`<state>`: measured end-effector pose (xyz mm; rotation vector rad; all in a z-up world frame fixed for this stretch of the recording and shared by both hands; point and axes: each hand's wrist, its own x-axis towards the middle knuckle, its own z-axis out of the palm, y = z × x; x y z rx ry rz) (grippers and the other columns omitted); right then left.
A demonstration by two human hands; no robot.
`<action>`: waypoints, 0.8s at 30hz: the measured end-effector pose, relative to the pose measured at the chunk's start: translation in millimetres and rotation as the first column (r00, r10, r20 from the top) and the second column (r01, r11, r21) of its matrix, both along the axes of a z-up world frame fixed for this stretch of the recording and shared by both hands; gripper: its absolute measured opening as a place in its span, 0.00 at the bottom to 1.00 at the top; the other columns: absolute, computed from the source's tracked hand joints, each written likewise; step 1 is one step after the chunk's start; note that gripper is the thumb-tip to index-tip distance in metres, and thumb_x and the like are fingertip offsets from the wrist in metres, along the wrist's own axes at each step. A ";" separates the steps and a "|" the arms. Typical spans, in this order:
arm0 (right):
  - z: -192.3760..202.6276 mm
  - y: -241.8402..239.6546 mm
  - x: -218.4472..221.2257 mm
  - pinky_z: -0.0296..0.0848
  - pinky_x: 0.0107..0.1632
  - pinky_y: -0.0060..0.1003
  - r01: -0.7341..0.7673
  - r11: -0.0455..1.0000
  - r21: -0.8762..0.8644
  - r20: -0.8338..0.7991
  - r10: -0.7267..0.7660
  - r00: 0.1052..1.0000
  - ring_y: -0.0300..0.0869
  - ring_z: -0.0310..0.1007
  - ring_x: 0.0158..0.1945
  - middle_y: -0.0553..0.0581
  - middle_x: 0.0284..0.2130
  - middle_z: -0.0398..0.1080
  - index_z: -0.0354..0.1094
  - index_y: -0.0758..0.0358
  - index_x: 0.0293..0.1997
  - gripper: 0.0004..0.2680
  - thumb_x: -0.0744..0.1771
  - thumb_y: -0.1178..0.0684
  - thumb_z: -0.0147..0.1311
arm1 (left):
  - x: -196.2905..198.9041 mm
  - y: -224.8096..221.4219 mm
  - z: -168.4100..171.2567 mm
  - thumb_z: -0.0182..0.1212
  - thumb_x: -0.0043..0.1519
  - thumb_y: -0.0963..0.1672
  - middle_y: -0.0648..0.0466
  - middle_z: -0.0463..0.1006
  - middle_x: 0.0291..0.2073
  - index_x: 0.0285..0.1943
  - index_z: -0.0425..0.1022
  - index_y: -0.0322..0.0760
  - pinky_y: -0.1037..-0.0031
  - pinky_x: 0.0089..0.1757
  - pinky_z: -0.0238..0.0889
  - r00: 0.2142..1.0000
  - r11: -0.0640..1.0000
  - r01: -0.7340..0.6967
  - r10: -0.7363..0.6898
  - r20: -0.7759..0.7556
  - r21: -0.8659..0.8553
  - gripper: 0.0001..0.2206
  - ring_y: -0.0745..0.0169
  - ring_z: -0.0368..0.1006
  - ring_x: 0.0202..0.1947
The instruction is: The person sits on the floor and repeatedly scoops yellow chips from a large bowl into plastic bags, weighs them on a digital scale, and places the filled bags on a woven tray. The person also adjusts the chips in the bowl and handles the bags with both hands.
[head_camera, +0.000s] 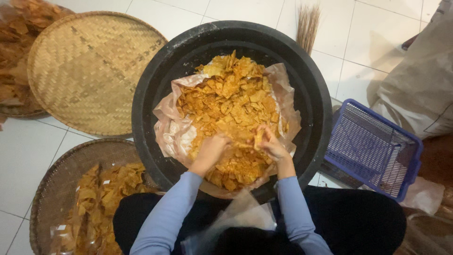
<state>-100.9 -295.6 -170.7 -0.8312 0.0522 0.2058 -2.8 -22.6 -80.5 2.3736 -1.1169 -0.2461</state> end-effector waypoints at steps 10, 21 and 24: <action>67.6 45.9 37.2 0.70 0.57 0.44 0.271 0.522 -0.809 0.249 -0.114 0.962 0.51 0.66 0.57 0.60 0.55 0.63 0.63 0.59 0.60 0.21 0.63 0.56 0.67 | -12.6 0.9 16.3 0.63 0.56 0.42 0.45 0.79 0.39 0.43 0.82 0.41 0.55 0.40 0.70 0.994 0.999 0.047 -0.049 -0.093 -0.028 0.08 0.41 0.77 0.41; 57.1 35.7 33.8 0.67 0.62 0.38 0.495 0.490 -0.717 0.431 -0.247 0.868 0.44 0.71 0.58 0.57 0.52 0.73 0.69 0.63 0.51 0.06 0.71 0.56 0.53 | -5.8 5.1 23.6 0.62 0.59 0.43 0.48 0.79 0.40 0.42 0.81 0.43 0.56 0.38 0.70 0.994 0.998 -0.059 0.062 -0.086 0.037 0.06 0.43 0.78 0.41; -6.4 23.2 56.0 0.72 0.53 0.36 0.583 0.410 -0.701 0.306 -0.566 0.765 0.42 0.75 0.49 0.53 0.44 0.77 0.71 0.62 0.48 0.05 0.70 0.57 0.52 | -3.9 14.0 39.7 0.61 0.60 0.44 0.48 0.78 0.41 0.45 0.81 0.42 0.57 0.38 0.70 0.987 0.985 -0.144 0.136 -0.088 -0.090 0.07 0.43 0.77 0.38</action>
